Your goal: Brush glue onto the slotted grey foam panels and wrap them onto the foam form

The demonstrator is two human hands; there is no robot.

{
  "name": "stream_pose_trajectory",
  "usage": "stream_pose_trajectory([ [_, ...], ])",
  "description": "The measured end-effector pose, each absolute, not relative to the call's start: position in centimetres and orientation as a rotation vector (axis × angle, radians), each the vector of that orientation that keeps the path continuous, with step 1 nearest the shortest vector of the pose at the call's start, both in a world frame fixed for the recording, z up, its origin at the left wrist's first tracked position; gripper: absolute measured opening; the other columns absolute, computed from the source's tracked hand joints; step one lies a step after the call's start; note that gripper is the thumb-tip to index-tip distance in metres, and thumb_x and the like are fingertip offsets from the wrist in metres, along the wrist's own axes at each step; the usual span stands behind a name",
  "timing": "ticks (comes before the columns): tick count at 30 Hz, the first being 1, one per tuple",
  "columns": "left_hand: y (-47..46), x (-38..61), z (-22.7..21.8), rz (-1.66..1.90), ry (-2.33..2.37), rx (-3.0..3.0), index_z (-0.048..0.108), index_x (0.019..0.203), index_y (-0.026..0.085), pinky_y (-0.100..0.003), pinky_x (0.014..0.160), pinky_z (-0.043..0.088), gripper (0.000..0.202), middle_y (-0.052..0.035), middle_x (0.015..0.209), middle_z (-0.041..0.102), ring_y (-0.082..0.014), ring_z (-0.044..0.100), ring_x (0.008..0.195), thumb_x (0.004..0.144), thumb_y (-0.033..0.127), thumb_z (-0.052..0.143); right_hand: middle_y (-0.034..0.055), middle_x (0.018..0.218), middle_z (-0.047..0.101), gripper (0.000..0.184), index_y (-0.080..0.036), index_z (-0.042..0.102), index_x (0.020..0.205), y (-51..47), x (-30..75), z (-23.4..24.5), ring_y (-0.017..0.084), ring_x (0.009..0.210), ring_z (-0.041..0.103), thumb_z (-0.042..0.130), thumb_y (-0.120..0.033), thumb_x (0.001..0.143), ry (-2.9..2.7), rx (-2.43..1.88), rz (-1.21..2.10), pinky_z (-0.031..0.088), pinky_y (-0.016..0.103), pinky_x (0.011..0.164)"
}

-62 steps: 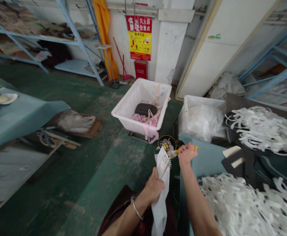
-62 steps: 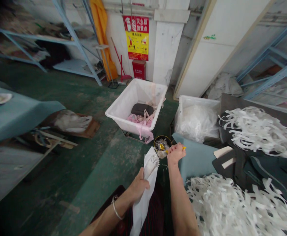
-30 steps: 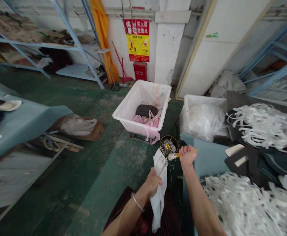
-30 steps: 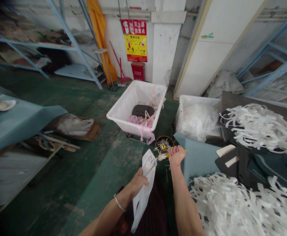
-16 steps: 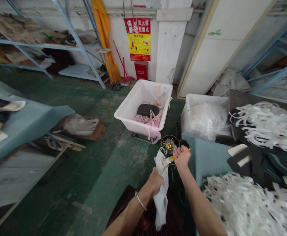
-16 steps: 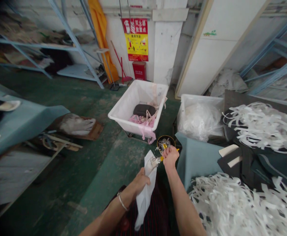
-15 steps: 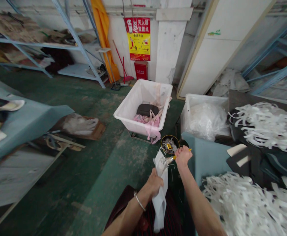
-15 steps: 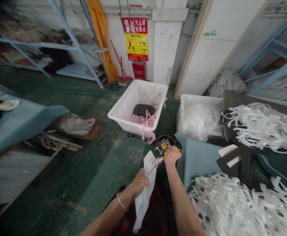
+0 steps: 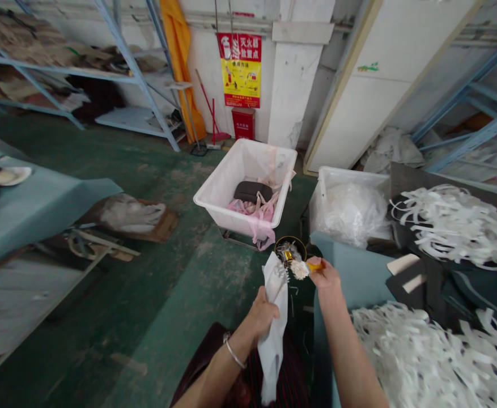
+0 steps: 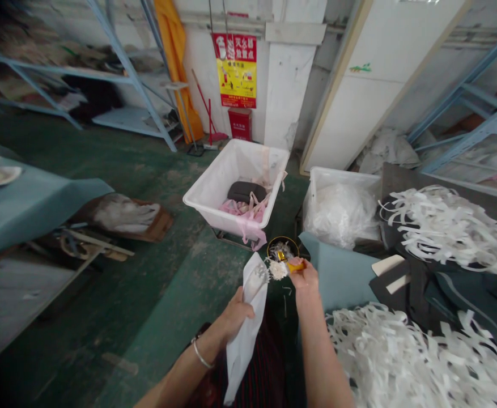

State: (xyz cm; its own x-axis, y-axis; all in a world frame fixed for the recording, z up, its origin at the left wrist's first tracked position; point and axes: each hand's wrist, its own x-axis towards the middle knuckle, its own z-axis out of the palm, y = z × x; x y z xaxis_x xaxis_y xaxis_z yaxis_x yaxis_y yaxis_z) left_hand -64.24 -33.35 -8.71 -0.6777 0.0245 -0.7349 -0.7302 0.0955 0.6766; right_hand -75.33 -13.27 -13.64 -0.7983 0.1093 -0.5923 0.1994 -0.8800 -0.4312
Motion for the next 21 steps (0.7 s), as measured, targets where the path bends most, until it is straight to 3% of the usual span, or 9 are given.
stream_pose_trajectory([
  [4,-32.6,-64.7,-7.7,1.586,1.843,-0.689,0.048,0.092,0.018,-0.025,0.063,0.04,0.046,0.0013,0.078,0.054,-0.0171,0.053,0.077,0.047,0.005,0.051,-0.0098,0.046,0.022,0.028,-0.022,0.02,0.06,-15.2,-74.2,-13.1,0.005,0.035,0.025,0.037,-0.021,0.083,0.801,0.96,-2.899,0.028,0.016,0.035],
  [9,-32.2,-63.9,-8.2,1.502,1.9,-0.648,0.044,0.086,0.018,-0.024,0.058,0.036,0.04,0.0036,0.068,0.047,-0.0144,0.05,0.069,0.049,0.004,0.052,-0.0127,0.042,0.02,0.038,-0.022,0.022,0.059,-16.6,-74.1,-12.2,0.004,0.031,0.016,0.052,-0.037,0.078,1.323,1.004,-2.958,0.014,0.018,0.03],
  [12,-32.5,-63.3,-9.0,1.515,1.881,-0.648,0.043,0.088,0.019,-0.023,0.056,0.034,0.039,0.0049,0.066,0.045,-0.0132,0.049,0.065,0.052,0.005,0.052,-0.0127,0.04,0.021,0.04,-0.023,0.019,0.058,-16.5,-74.5,-11.7,0.004,0.03,0.016,0.053,-0.036,0.075,1.503,1.189,-2.996,0.012,0.018,0.029],
  [17,-32.7,-63.3,-8.7,1.404,1.918,-0.673,0.044,0.081,0.018,-0.024,0.058,0.034,0.037,0.0037,0.067,0.046,-0.0143,0.05,0.068,0.048,0.003,0.053,-0.0122,0.04,0.021,0.039,-0.023,0.019,0.057,-17.8,-73.7,-12.0,0.004,0.03,0.017,0.054,-0.032,0.074,1.371,0.931,-2.956,0.014,0.019,0.029],
  [21,-32.8,-62.9,-7.9,1.505,1.889,-0.616,0.046,0.089,0.018,-0.024,0.064,0.039,0.042,0.0029,0.073,0.05,-0.0158,0.052,0.076,0.05,0.004,0.054,-0.0116,0.039,0.017,0.04,-0.022,0.015,0.056,-16.8,-73.8,-13.2,0.004,0.031,0.014,0.051,-0.027,0.071,1.288,1.291,-2.914,0.01,0.02,0.03],
])
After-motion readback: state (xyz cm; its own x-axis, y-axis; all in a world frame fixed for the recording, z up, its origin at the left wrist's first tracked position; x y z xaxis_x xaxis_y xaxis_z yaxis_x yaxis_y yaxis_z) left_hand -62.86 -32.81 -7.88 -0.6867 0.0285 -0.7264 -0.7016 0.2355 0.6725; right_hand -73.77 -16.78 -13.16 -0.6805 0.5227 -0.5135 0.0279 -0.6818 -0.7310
